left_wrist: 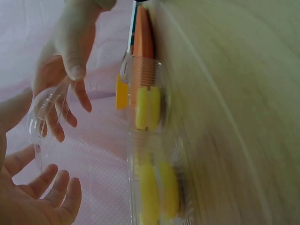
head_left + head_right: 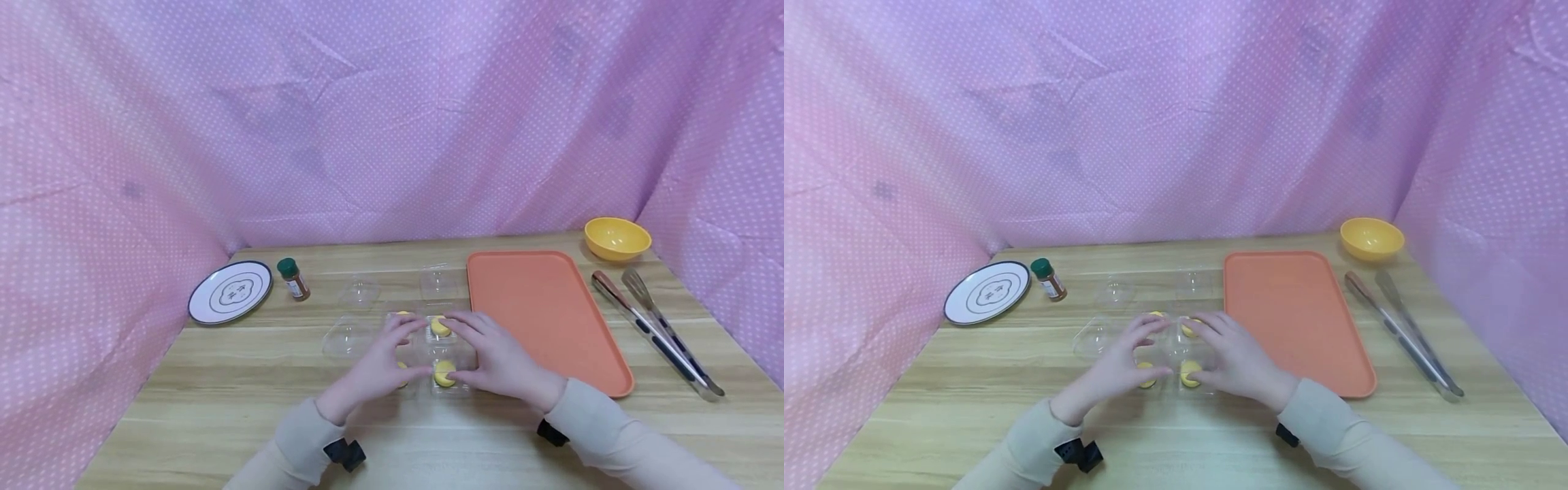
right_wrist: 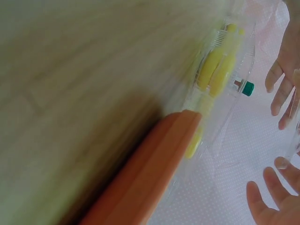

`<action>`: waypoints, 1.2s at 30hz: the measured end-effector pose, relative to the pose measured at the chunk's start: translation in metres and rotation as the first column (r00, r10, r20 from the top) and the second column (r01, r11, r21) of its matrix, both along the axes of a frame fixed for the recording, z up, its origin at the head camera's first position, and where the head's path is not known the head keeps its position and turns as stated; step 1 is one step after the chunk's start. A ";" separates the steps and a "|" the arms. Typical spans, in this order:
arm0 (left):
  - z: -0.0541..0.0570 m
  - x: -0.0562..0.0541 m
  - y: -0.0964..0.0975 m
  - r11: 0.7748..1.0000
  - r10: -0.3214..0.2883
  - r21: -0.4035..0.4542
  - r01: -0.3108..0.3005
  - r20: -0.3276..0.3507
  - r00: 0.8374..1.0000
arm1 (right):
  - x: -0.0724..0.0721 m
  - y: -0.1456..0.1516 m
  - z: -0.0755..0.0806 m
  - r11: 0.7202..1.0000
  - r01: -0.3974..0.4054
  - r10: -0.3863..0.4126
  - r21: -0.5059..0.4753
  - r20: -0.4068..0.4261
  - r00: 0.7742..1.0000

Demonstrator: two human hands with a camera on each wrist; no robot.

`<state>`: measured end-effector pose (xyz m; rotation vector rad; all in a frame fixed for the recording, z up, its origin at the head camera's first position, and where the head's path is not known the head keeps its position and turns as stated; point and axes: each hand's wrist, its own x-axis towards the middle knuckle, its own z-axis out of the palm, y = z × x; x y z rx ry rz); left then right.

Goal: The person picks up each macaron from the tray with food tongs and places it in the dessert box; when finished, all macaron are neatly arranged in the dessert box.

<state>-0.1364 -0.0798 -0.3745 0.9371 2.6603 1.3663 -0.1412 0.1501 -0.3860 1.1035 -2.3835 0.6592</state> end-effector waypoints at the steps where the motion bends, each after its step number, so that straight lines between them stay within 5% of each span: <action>1: 0.000 0.001 0.000 0.999 -0.001 -0.047 0.000 -0.033 0.999 | 0.001 0.001 0.000 1.000 0.005 -0.005 0.008 0.021 1.000; 6: 0.000 0.003 -0.001 0.972 -0.047 -0.237 0.009 -0.158 0.986 | 0.005 0.003 0.003 0.998 0.032 -0.039 0.060 0.121 0.992; 11: 0.002 0.004 -0.001 0.932 -0.086 -0.363 0.008 -0.199 0.976 | 0.008 0.004 0.004 0.994 0.024 -0.046 0.104 0.215 0.976; 15: 0.003 0.004 -0.001 0.897 -0.099 -0.441 0.010 -0.179 0.979 | 0.009 0.005 0.004 0.991 0.013 -0.047 0.133 0.252 0.967; 36: -0.004 0.001 0.015 0.789 -0.087 -0.614 0.026 -0.069 0.994 | 0.008 0.004 -0.004 0.952 -0.012 -0.078 0.305 0.281 0.957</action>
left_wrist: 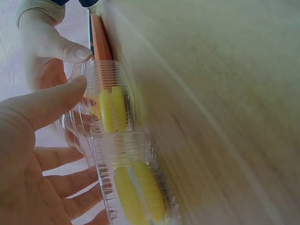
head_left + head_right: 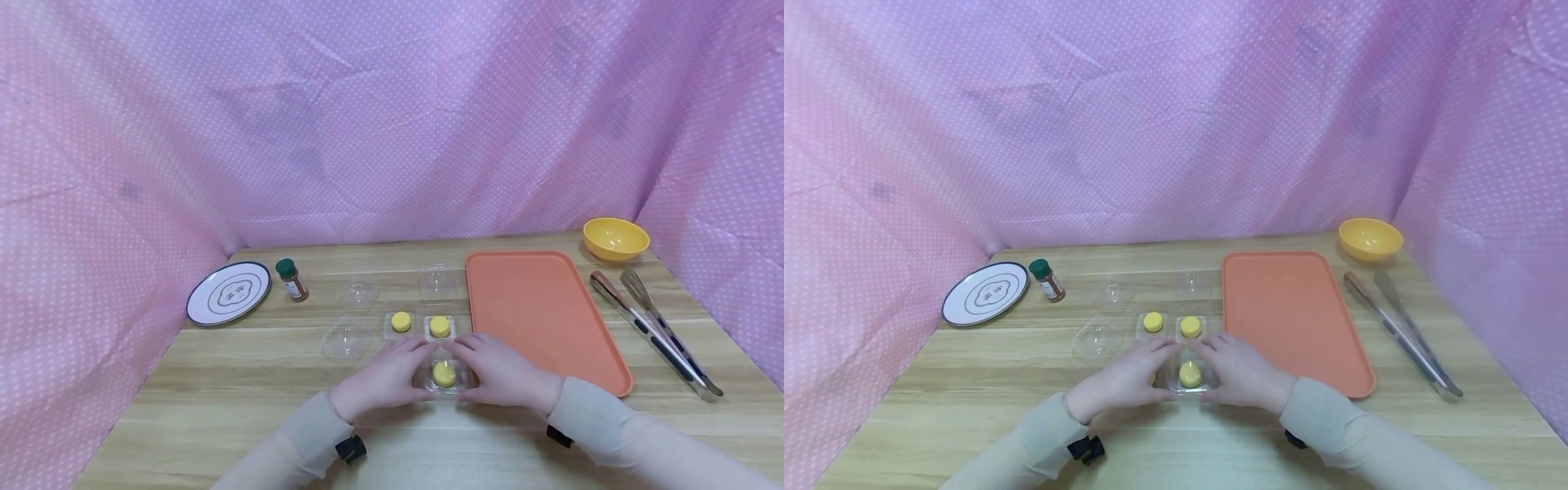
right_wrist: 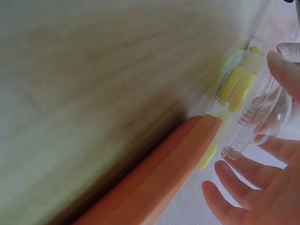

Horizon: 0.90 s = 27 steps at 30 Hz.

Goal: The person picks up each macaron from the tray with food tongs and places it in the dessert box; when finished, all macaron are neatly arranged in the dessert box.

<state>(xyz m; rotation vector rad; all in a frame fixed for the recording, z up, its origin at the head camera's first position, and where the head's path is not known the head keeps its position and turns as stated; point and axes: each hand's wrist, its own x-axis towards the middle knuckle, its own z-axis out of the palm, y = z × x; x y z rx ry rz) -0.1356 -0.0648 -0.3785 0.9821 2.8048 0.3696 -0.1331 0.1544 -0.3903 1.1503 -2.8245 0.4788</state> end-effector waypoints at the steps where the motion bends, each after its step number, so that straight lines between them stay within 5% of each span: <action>1: 0.000 0.000 0.000 1.000 0.001 -0.008 -0.001 0.001 1.000 | 0.000 0.000 0.000 1.000 0.000 0.000 0.003 0.003 1.000; 27: 0.000 -0.008 0.009 0.998 -0.046 -0.043 0.046 0.005 0.999 | -0.001 0.006 0.002 1.000 0.005 -0.006 0.015 0.049 0.999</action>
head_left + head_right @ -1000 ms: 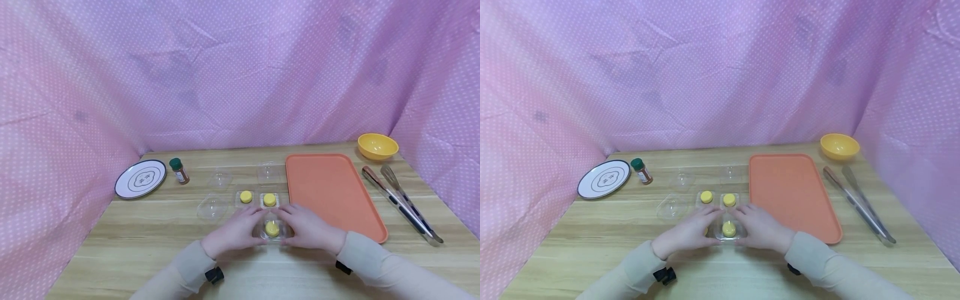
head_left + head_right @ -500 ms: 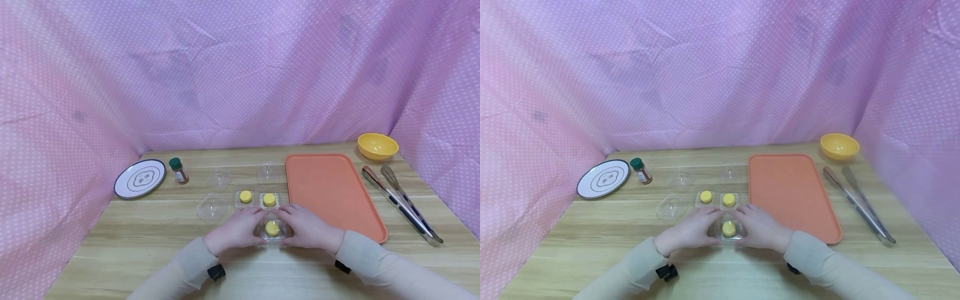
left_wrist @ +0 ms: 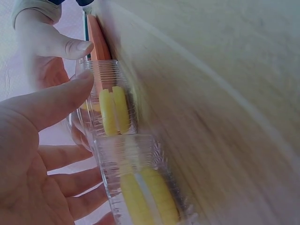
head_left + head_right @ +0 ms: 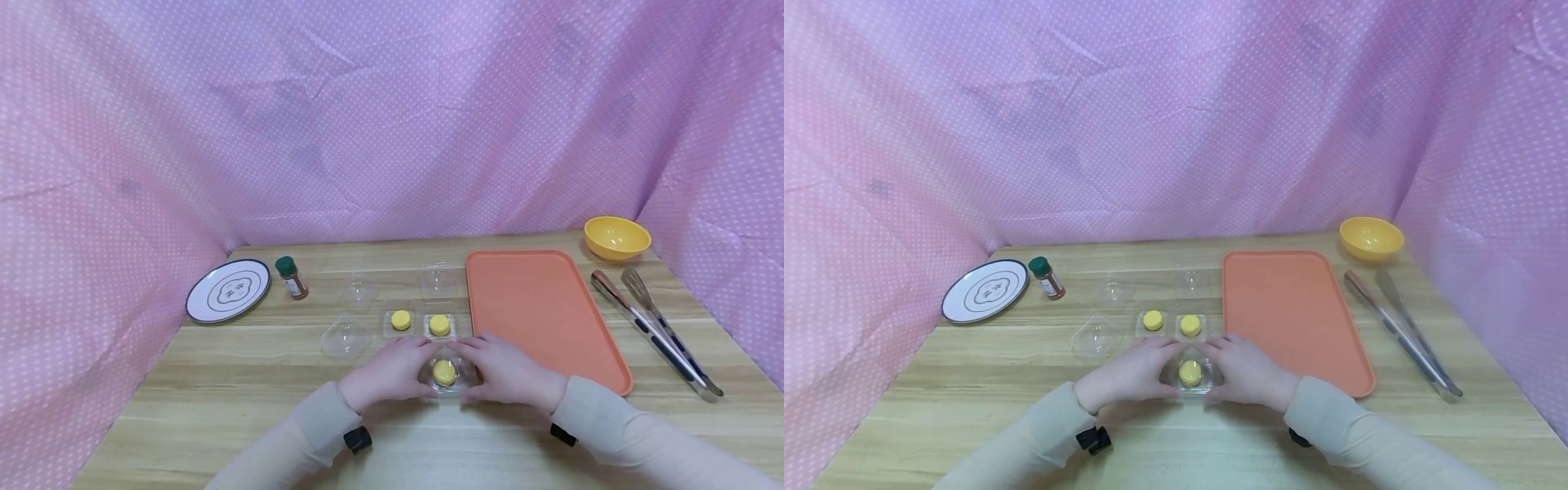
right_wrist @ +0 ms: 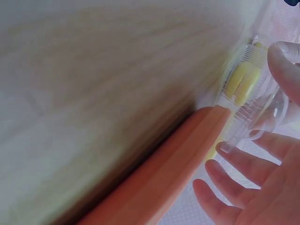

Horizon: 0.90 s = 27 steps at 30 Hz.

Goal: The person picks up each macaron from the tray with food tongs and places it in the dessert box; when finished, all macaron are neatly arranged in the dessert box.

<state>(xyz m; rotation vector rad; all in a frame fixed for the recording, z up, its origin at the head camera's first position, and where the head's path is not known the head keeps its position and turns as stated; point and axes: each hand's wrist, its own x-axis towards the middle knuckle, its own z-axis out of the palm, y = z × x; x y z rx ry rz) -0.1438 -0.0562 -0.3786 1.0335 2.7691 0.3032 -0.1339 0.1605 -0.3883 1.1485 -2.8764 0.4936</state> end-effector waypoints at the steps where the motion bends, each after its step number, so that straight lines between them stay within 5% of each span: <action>1: 0.000 0.000 0.000 1.000 0.001 0.000 -0.001 0.002 1.000 | 0.000 0.000 0.000 1.000 -0.002 0.002 -0.001 -0.001 1.000; 14: 0.002 0.000 0.003 0.999 0.009 -0.049 -0.011 -0.039 0.999 | -0.001 -0.003 -0.003 1.000 0.013 -0.013 0.014 -0.056 0.998; 27: -0.002 0.003 0.003 0.998 0.007 -0.054 -0.010 -0.046 0.999 | 0.002 -0.004 -0.002 0.999 0.030 -0.029 0.036 -0.019 0.999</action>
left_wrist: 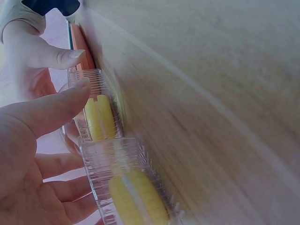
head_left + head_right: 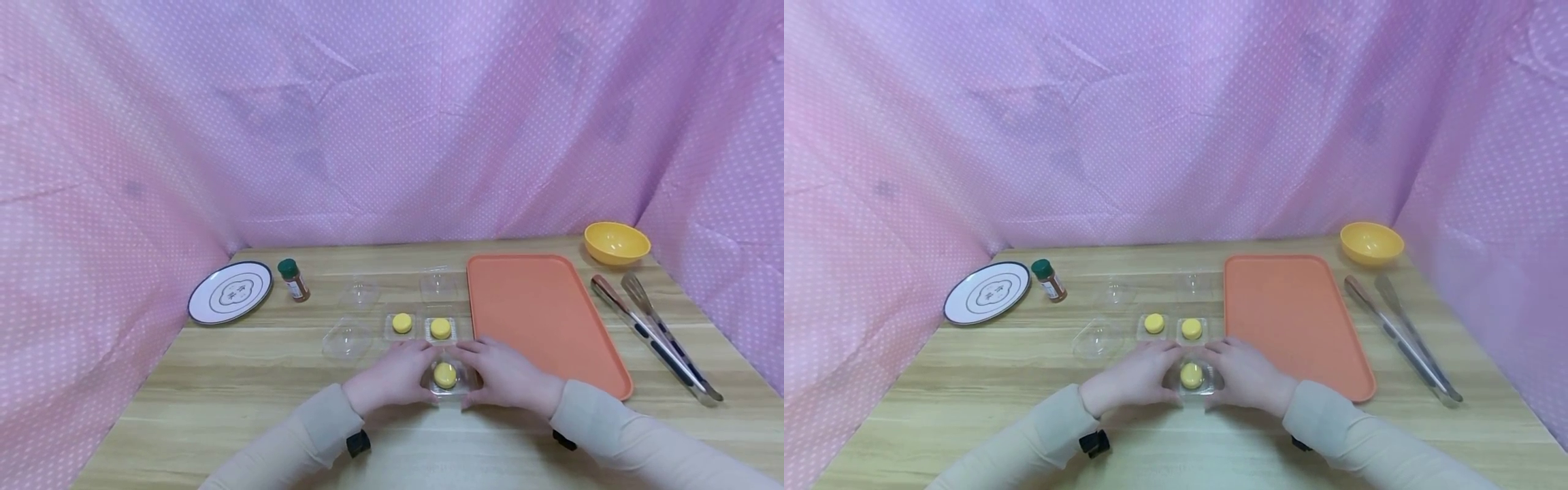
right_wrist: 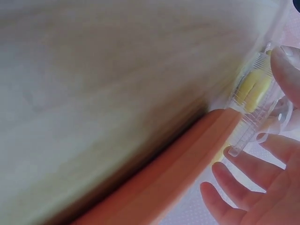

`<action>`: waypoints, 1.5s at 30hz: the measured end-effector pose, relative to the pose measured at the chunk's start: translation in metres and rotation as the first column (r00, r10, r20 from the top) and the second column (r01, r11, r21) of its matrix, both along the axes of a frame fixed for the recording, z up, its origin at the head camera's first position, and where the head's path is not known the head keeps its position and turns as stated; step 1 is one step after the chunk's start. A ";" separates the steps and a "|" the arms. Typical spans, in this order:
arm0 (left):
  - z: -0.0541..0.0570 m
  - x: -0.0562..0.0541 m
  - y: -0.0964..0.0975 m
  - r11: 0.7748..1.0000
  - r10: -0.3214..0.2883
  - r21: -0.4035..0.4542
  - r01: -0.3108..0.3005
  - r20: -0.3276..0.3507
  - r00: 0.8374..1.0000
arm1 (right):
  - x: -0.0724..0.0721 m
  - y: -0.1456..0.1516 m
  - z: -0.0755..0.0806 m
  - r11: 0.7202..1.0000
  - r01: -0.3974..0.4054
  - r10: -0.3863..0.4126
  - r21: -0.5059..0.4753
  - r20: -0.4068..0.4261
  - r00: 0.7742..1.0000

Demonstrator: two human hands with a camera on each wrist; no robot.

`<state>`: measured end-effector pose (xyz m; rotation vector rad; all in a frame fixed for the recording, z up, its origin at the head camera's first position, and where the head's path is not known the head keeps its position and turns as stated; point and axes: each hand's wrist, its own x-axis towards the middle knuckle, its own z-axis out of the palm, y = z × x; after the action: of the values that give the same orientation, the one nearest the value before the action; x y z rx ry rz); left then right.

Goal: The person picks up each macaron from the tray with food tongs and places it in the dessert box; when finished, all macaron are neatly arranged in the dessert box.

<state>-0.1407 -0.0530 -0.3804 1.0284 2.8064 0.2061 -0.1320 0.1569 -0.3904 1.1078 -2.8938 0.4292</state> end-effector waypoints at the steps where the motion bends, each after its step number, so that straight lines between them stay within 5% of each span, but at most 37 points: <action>1: 0.000 0.000 0.000 1.000 0.000 0.000 0.000 0.000 1.000 | 0.000 0.000 0.000 1.000 -0.003 0.003 0.004 0.001 1.000; 18: -0.003 -0.001 -0.009 0.997 -0.048 0.067 0.045 0.040 0.998 | -0.002 0.002 0.001 0.999 -0.043 0.043 0.024 -0.001 0.999; 32: -0.002 0.001 -0.031 0.966 -0.082 0.232 0.111 -0.132 0.988 | -0.004 0.004 0.012 0.999 -0.053 0.052 -0.013 -0.048 0.998; 41: 0.001 0.007 -0.056 0.976 0.019 0.219 -0.014 -0.020 1.000 | -0.003 0.004 0.011 0.998 -0.057 0.055 -0.025 -0.077 0.995; 45: 0.000 0.006 -0.071 0.970 0.047 0.240 -0.035 -0.044 0.998 | -0.004 0.004 0.012 0.997 -0.069 0.065 -0.032 -0.103 0.993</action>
<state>-0.1344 -0.1240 -0.3805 1.0346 2.9022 0.5430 -0.1357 0.1607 -0.3787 1.1875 -2.7572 0.4113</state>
